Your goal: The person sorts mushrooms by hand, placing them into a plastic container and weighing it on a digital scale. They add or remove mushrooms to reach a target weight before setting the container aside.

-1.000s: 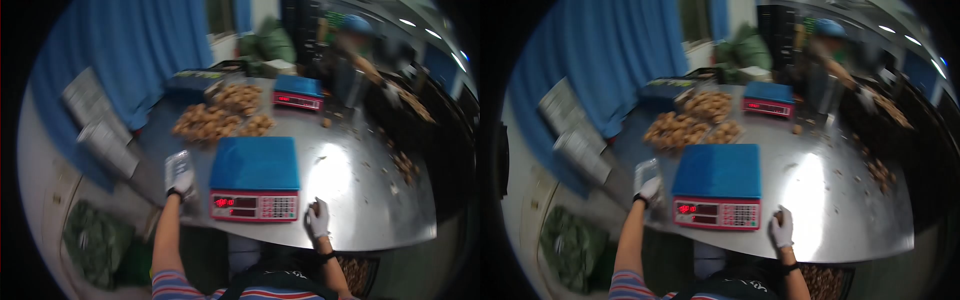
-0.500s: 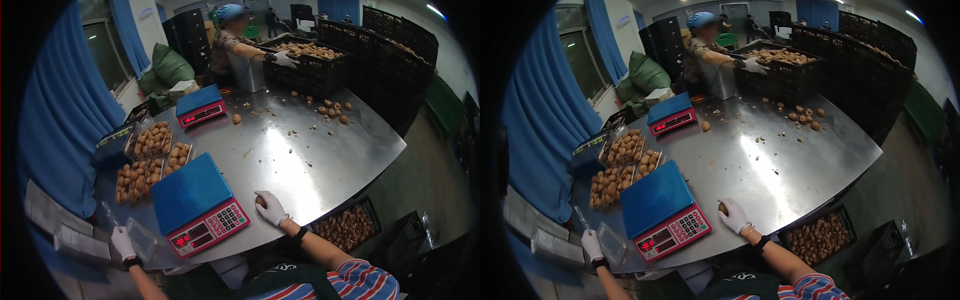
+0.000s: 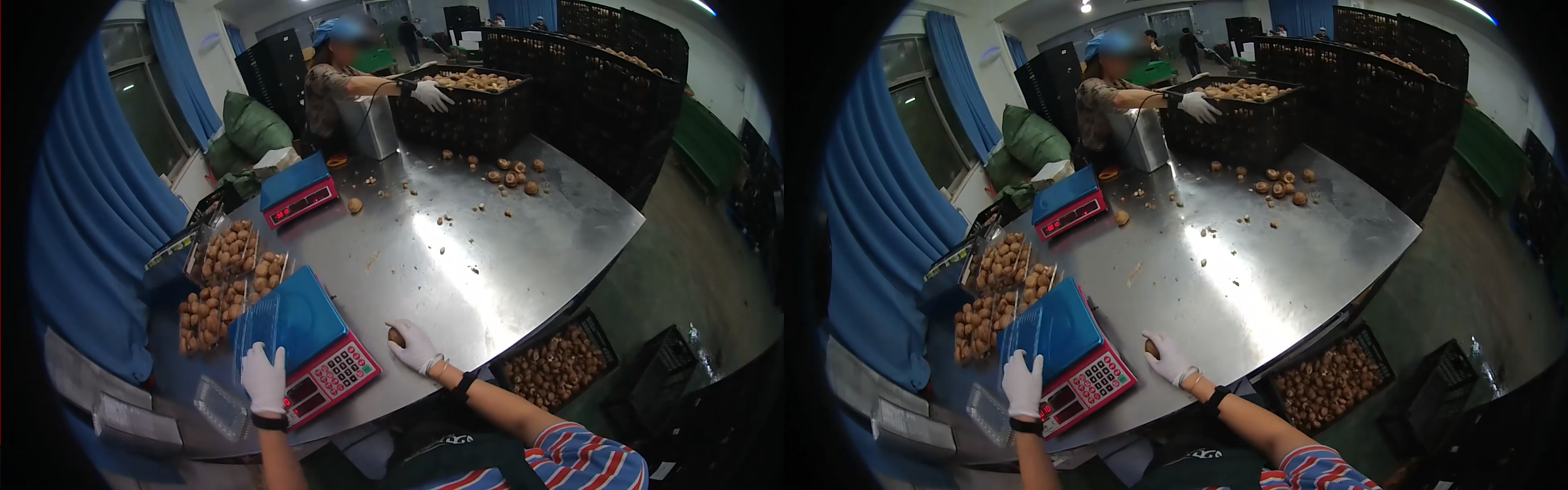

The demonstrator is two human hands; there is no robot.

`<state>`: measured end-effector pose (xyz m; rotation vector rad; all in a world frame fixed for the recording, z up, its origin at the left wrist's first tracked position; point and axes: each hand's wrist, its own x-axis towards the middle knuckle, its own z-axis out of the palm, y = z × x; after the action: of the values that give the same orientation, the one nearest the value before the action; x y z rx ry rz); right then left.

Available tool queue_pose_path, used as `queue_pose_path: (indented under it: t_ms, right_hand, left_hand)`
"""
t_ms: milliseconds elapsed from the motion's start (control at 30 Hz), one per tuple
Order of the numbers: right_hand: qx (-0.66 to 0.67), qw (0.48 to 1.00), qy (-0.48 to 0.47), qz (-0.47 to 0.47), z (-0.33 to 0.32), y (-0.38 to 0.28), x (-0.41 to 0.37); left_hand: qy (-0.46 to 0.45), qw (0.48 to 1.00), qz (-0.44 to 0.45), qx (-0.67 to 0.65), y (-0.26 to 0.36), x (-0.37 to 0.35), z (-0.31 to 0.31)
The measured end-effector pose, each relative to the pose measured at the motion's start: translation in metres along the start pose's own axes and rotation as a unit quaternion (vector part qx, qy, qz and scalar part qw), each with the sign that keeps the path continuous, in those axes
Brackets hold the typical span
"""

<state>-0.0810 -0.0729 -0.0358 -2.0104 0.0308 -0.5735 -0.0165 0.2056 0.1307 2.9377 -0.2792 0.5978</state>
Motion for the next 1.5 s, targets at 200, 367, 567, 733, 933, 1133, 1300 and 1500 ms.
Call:
queue_pose_path:
  t_ms: [200, 367, 567, 733, 933, 1133, 1300, 1500]
  right_hand:
    - [0.09, 0.994, 0.062, 0.002, 0.003, 0.01, -0.001]
    - [0.489, 0.819, 0.071, 0.293, -0.033, 0.019, 0.008]
    - [0.697, 0.667, -0.04, 0.259, -0.088, -0.022, -0.007]
    - [0.341, 0.94, -0.019, -0.016, -0.112, -0.104, -0.025]
    - [0.273, 0.953, -0.071, -0.111, -0.105, -0.143, -0.029]
    - [0.334, 0.932, -0.1, -0.104, -0.076, -0.145, -0.024]
    - [0.175, 0.977, -0.085, -0.086, -0.085, -0.122, -0.027]
    - [0.007, 0.921, 0.389, -0.003, -0.196, -0.031, -0.12]
  left_hand:
    - [0.063, 0.92, 0.191, -0.335, 0.108, -0.095, 0.042]
    - [0.038, 0.931, 0.096, -0.35, 0.136, -0.131, 0.115]
    - [0.013, 0.941, 0.096, -0.325, 0.145, -0.141, 0.122]
    - [0.027, 0.941, 0.119, -0.316, 0.145, -0.14, 0.124]
    - [0.019, 0.932, 0.097, -0.348, 0.142, -0.146, 0.134]
    - [-0.02, 0.926, 0.135, -0.352, 0.128, -0.15, 0.169]
    - [0.028, 0.937, 0.13, -0.324, 0.137, -0.146, 0.131]
    - [0.06, 0.938, 0.149, -0.308, 0.143, -0.142, 0.133]
